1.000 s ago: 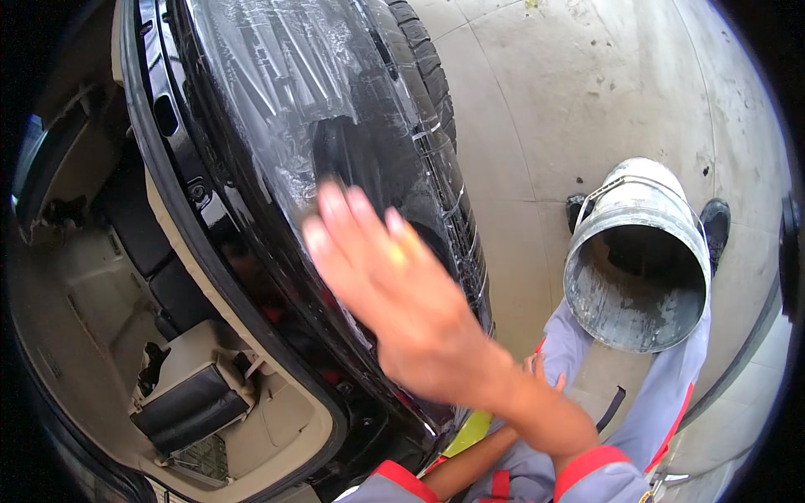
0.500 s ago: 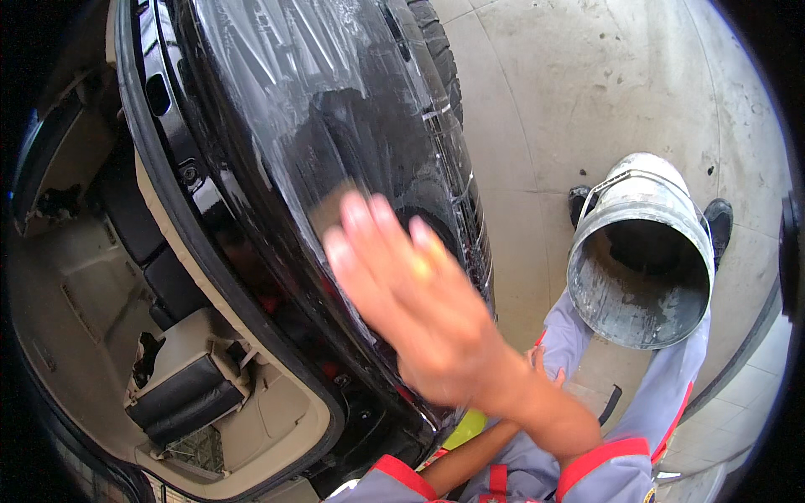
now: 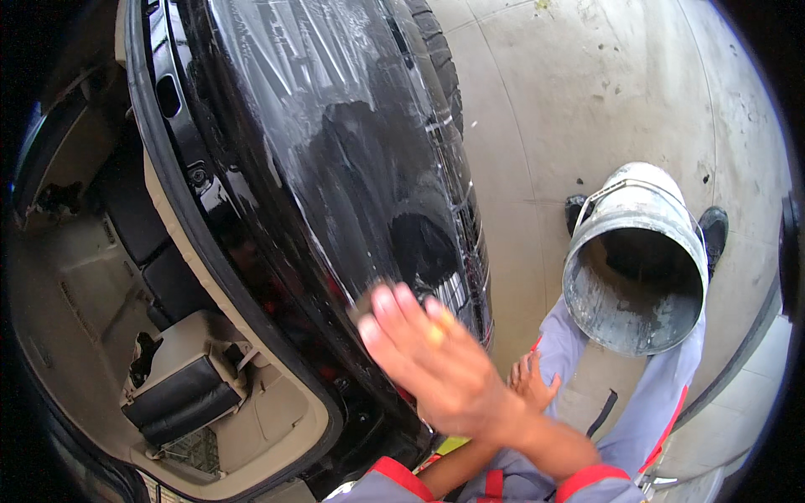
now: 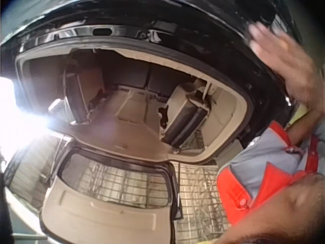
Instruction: The person sands the surface of a black car bumper using a sanding block, dipping the block into a bucket of water repeatedly.
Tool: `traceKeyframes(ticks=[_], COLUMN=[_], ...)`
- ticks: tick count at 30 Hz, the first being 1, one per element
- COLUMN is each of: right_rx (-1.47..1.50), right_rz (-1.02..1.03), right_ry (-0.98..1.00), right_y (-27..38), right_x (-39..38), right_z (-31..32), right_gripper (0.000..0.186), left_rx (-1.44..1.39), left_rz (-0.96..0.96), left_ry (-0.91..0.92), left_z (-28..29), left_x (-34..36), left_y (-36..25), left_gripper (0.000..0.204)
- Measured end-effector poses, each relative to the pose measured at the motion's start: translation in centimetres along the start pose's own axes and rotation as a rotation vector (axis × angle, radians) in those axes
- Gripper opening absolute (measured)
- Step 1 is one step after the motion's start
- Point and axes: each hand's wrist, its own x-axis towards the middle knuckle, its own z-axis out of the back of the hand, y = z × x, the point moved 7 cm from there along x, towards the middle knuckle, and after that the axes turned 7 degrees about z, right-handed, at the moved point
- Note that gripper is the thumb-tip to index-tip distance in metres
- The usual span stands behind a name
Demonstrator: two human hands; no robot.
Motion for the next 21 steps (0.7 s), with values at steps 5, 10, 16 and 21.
traceKeyframes(ticks=[5, 10, 16, 21], right_rx=[-0.108, -0.567, -0.875, -0.617], right_rz=[-0.073, -0.607, -1.265, -0.944], right_ry=[-0.116, -0.496, -0.115, -0.356], right_y=[-3.7, -13.3, -34.6, -27.2], right_x=[-5.3, -23.2, -39.1, -33.5], right_z=[3.6, 11.5, 16.4, 12.1], right_gripper=[0.048, 0.048, 0.055, 0.048], left_rx=[0.425, 0.023, 0.021, 0.022], left_rz=[-0.458, -0.012, 0.012, 0.006], left_ry=[-0.590, 0.056, 0.075, 0.106], left_z=[2.6, -0.3, 0.5, -0.3], left_x=[-0.7, 0.0, -0.1, -0.3], left_y=[-2.4, -0.2, -1.1, -0.8], left_gripper=[0.072, 0.071, 0.072, 0.070])
